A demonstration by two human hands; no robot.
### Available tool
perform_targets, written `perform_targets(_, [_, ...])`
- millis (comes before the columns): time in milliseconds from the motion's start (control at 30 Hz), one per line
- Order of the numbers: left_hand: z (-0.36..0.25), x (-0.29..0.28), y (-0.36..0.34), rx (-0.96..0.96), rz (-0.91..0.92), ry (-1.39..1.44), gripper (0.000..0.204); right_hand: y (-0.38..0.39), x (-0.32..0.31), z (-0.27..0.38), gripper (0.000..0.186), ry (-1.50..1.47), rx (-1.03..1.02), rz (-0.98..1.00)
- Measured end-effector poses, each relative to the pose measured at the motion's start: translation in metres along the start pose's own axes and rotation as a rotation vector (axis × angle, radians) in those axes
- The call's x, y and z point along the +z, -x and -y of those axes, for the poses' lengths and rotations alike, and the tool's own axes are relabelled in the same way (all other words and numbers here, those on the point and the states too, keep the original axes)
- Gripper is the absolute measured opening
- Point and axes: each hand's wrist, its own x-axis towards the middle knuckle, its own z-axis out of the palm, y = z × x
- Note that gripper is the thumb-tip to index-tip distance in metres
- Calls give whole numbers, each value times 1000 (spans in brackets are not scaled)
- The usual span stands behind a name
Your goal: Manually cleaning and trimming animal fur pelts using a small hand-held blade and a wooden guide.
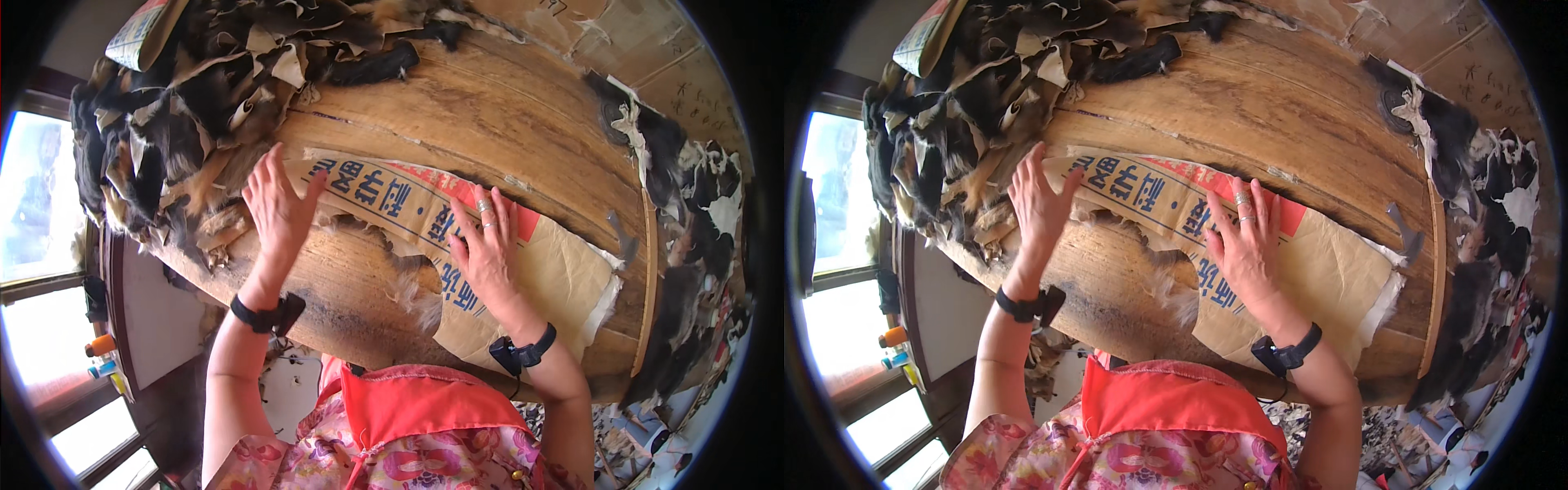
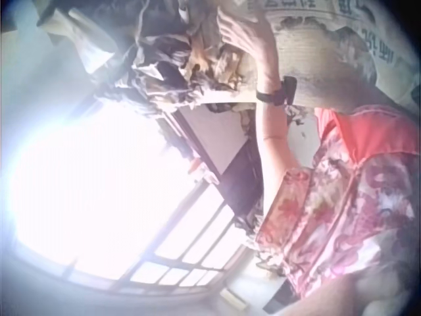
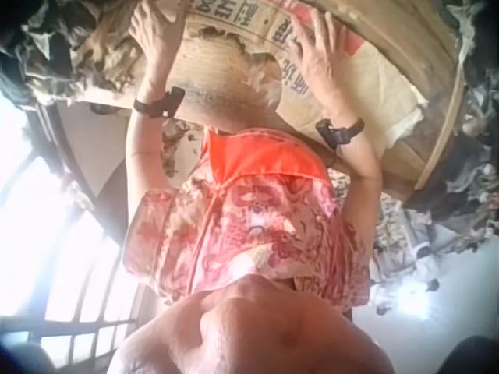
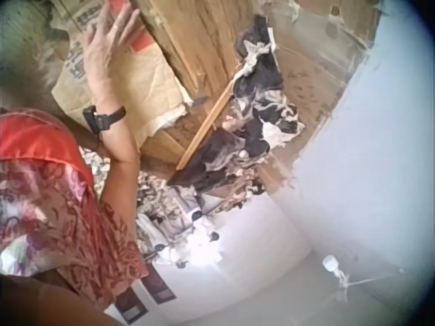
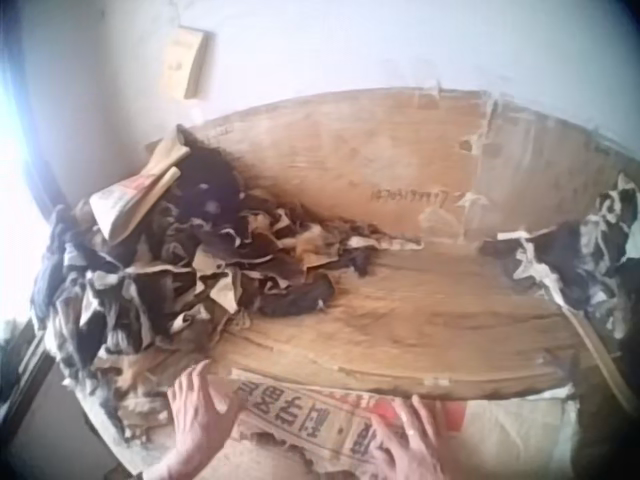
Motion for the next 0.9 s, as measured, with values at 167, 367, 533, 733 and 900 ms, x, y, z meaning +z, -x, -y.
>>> perform_targets(167, [32, 5, -23, -395, 259, 473, 58, 1, 2, 2, 61, 25, -6, 2])
perform_targets(367, [42, 28, -19, -317, 75, 870, 40, -2, 7, 1, 54, 4, -111, -23])
perform_targets(533, [63, 42, -12, -374, 120, 739, 32, -8, 5, 7, 47, -76, -205, 3])
perform_targets(733, [57, 45, -12, -353, 39, 808, 32, -37, 10, 41, 33, -20, -149, 26])
perform_targets(900, [55, 39, -10, -377, 79, 798, 29, -73, 27, 55, 35, -223, -462, -29])
